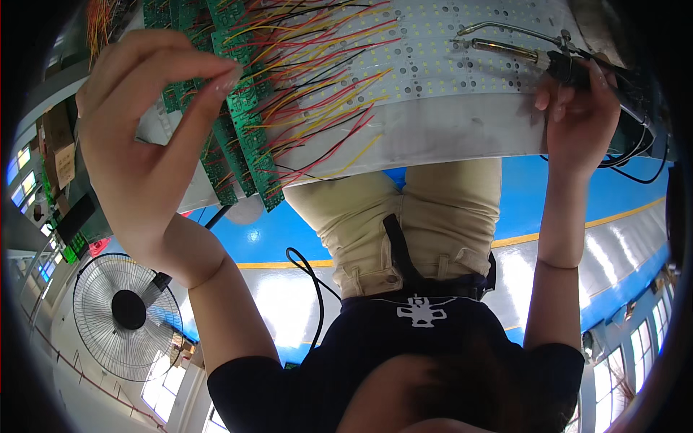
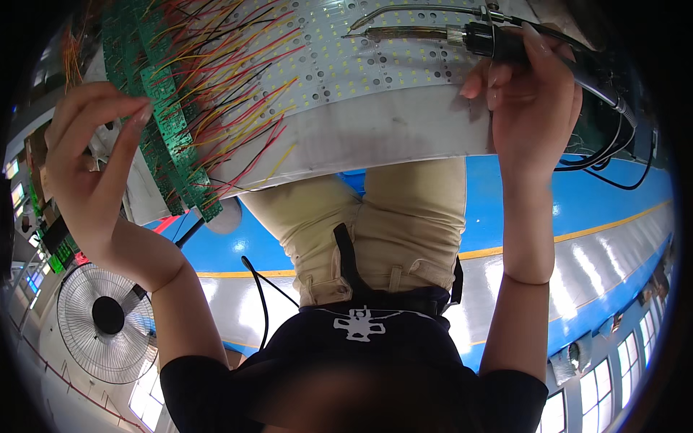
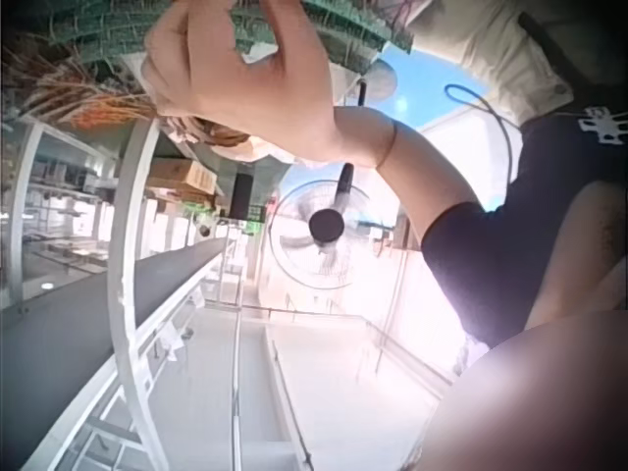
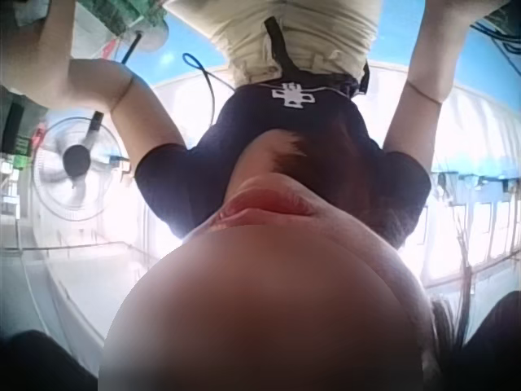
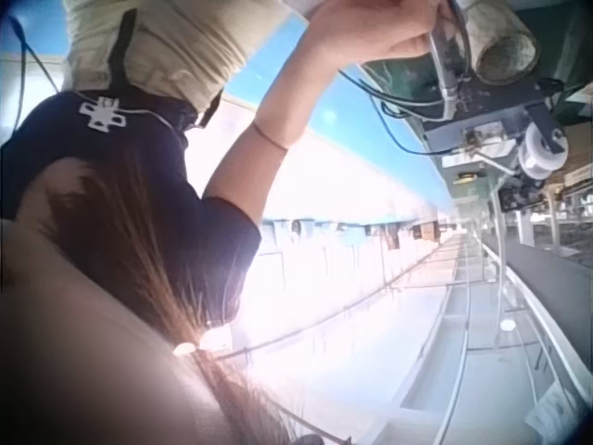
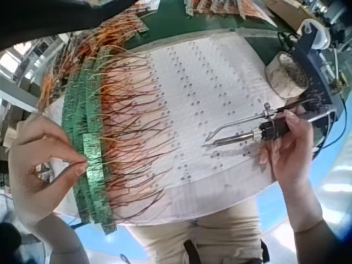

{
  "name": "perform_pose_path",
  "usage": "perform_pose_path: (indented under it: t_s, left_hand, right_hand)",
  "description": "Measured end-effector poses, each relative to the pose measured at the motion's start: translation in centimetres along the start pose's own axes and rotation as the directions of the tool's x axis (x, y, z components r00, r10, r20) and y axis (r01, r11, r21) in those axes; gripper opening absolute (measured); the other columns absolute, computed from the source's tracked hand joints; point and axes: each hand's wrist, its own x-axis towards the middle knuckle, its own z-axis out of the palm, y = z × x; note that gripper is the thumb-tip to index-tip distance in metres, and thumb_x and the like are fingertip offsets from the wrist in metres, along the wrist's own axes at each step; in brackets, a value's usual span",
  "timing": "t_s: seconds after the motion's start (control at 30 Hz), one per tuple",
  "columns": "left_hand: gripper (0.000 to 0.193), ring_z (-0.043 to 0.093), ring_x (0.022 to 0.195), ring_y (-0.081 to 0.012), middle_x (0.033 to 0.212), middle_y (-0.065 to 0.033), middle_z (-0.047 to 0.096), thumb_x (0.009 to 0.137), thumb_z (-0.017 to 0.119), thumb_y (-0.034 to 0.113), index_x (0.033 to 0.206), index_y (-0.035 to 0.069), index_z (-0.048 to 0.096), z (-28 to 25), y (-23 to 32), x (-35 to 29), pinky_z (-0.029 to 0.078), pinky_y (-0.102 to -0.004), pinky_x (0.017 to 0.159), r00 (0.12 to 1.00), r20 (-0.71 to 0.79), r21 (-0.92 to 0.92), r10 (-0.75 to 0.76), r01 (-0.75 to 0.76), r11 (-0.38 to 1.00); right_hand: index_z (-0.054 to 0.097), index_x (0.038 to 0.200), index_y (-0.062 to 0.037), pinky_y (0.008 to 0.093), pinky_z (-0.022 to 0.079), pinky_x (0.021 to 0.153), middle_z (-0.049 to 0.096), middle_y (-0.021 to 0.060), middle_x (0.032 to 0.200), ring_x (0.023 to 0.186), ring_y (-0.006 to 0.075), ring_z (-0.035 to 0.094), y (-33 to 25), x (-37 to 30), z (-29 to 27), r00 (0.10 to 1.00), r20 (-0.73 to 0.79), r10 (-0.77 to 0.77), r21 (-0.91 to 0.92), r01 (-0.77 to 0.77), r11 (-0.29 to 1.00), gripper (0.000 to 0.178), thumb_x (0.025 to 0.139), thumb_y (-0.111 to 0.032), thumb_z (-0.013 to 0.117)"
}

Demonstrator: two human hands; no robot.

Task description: The person solders colored wires onto individual LEDs on a large LED circuit board using a soldering iron and solder.

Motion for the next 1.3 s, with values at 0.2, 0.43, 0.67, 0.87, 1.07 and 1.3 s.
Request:
perform_pose_path:
  t_s: [0.2, 0.43, 0.67, 0.87, 1.07, 1.3]
  left_hand:
    - [0.019, 0.050, 0.077, -0.0179, 0.084, -0.0009, 0.055, 0.061, 0.072, 0.006, 0.078, 0.011, 0.065, 0.4, 0.7, -1.8, 0.030, -0.0333, 0.076, 0.995, 0.099, 0.115, -0.002, -0.010, 0.993]
    - [0.019, 0.051, 0.083, -0.0193, 0.086, 0.0002, 0.053, 0.063, 0.071, 0.006, 0.078, 0.013, 0.062, 1.9, 2.2, -1.7, 0.030, -0.0355, 0.079, 0.987, 0.150, 0.271, -0.051, 0.009, 0.963]
    - [0.018, 0.052, 0.085, -0.0202, 0.085, 0.0001, 0.052, 0.065, 0.073, 0.012, 0.078, 0.011, 0.061, 1.8, 2.6, -1.4, 0.032, -0.0366, 0.083, 0.983, 0.170, 0.363, -0.076, 0.009, 0.932]
    - [0.017, 0.052, 0.085, -0.0211, 0.086, -0.0007, 0.052, 0.068, 0.071, 0.012, 0.079, 0.010, 0.058, 2.7, 2.3, -1.0, 0.032, -0.0365, 0.078, 0.984, 0.175, 0.332, -0.029, -0.031, 0.943]
    - [0.013, 0.050, 0.083, -0.0220, 0.083, -0.0022, 0.050, 0.069, 0.065, 0.009, 0.079, 0.010, 0.056, 3.9, 2.7, -0.2, 0.033, -0.0357, 0.074, 0.984, 0.172, 0.175, 0.049, -0.080, 0.981]
    - [0.012, 0.052, 0.080, -0.0206, 0.080, -0.0009, 0.052, 0.072, 0.065, 0.009, 0.078, 0.011, 0.055, 5.4, 3.1, 1.5, 0.033, -0.0346, 0.071, 0.989, 0.091, 0.130, 0.117, -0.128, 0.983]
  right_hand:
    - [0.054, 0.099, 0.0032, 0.0319, 0.042, 0.054, 0.046, 0.0073, 0.049, 0.046, 0.0159, 0.040, 0.0, 0.0, 0.2, 0.998, 0.034, -0.046, -0.031, 0.047, 0.998, 0.028, 0.095, -0.019, 0.037]
    - [0.055, 0.101, 0.0043, 0.0315, 0.043, 0.056, 0.048, 0.0066, 0.056, 0.048, 0.0146, 0.041, 0.4, 0.5, -1.8, 0.995, 0.095, -0.042, 0.023, 0.040, 0.999, 0.029, 0.094, -0.017, 0.037]
    - [0.056, 0.100, 0.0050, 0.0322, 0.043, 0.057, 0.047, 0.0062, 0.058, 0.050, 0.0158, 0.041, 0.7, 0.6, -1.7, 0.986, 0.163, -0.033, 0.079, 0.020, 0.997, 0.029, 0.093, -0.015, 0.037]
    - [0.055, 0.101, 0.0049, 0.0327, 0.043, 0.056, 0.046, 0.0067, 0.058, 0.050, 0.0162, 0.040, 0.7, 0.6, -1.7, 0.991, 0.129, -0.037, 0.074, 0.027, 0.997, 0.028, 0.093, -0.014, 0.036]
    - [0.054, 0.097, 0.0054, 0.0322, 0.043, 0.055, 0.045, 0.0072, 0.058, 0.049, 0.0167, 0.040, 0.8, 0.5, -1.1, 0.986, 0.154, -0.057, 0.032, 0.053, 0.998, 0.027, 0.094, -0.014, 0.036]
    - [0.053, 0.096, 0.0060, 0.0322, 0.044, 0.055, 0.046, 0.0081, 0.057, 0.048, 0.0175, 0.042, 0.8, 0.3, -1.0, 0.989, 0.133, -0.059, -0.030, 0.064, 0.998, 0.024, 0.093, -0.014, 0.039]
